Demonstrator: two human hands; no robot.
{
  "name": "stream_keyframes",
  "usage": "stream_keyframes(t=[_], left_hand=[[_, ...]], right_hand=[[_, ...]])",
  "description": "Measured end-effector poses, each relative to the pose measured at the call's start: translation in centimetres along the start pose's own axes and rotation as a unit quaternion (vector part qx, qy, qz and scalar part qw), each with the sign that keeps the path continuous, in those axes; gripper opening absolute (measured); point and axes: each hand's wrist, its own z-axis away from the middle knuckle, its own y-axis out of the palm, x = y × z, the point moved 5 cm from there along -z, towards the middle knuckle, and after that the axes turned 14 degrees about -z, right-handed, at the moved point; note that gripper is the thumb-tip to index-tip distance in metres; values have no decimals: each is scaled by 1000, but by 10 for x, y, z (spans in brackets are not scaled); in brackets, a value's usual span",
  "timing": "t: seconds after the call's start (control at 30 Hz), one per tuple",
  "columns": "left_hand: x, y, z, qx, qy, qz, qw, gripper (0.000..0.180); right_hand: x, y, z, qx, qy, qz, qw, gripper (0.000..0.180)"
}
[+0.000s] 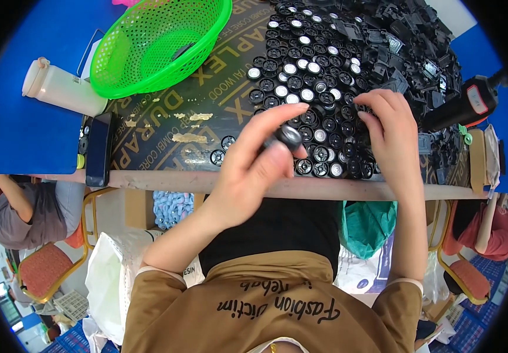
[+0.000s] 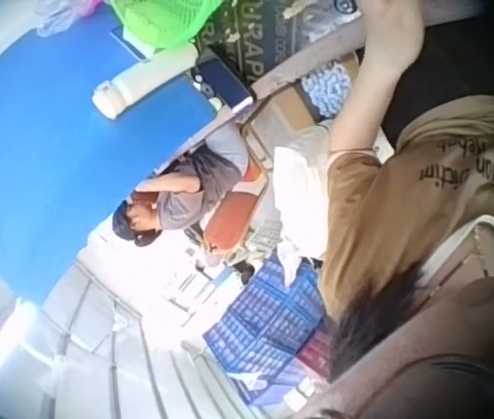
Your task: The person is manualy assembling small black plastic components by snapping circular parts into housings.
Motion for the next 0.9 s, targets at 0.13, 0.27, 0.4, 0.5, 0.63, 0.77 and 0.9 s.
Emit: stream_keyframes(t=[0.13, 0.27, 0.4, 0.5, 0.63, 0.77, 0.9], left_hand=[[3, 11, -10, -16, -105, 286, 952, 45], [8, 20, -18, -39, -160, 520, 838, 36], [13, 22, -21, -67, -178, 569, 800, 32], [8, 29, -20, -109, -206, 559, 796, 33], [-2, 40, -18, -99, -193, 532, 818, 37], [-9, 44, -15, -112, -152, 497, 847, 37], [-23, 38, -9, -122, -96, 404, 901, 37]], right_hand=[[-28, 11, -5, 64, 39, 88, 993, 15], [-30, 7, -12, 33, 37, 85, 995, 14], [29, -4, 2, -63, -10, -215, 975, 24], [66, 12, 25, -73, -108, -257, 958, 28], [74, 22, 37, -128, -149, -222, 955, 25], [78, 22, 42, -166, -176, -135, 961, 25], [68, 28, 39, -175, -104, -241, 949, 40]])
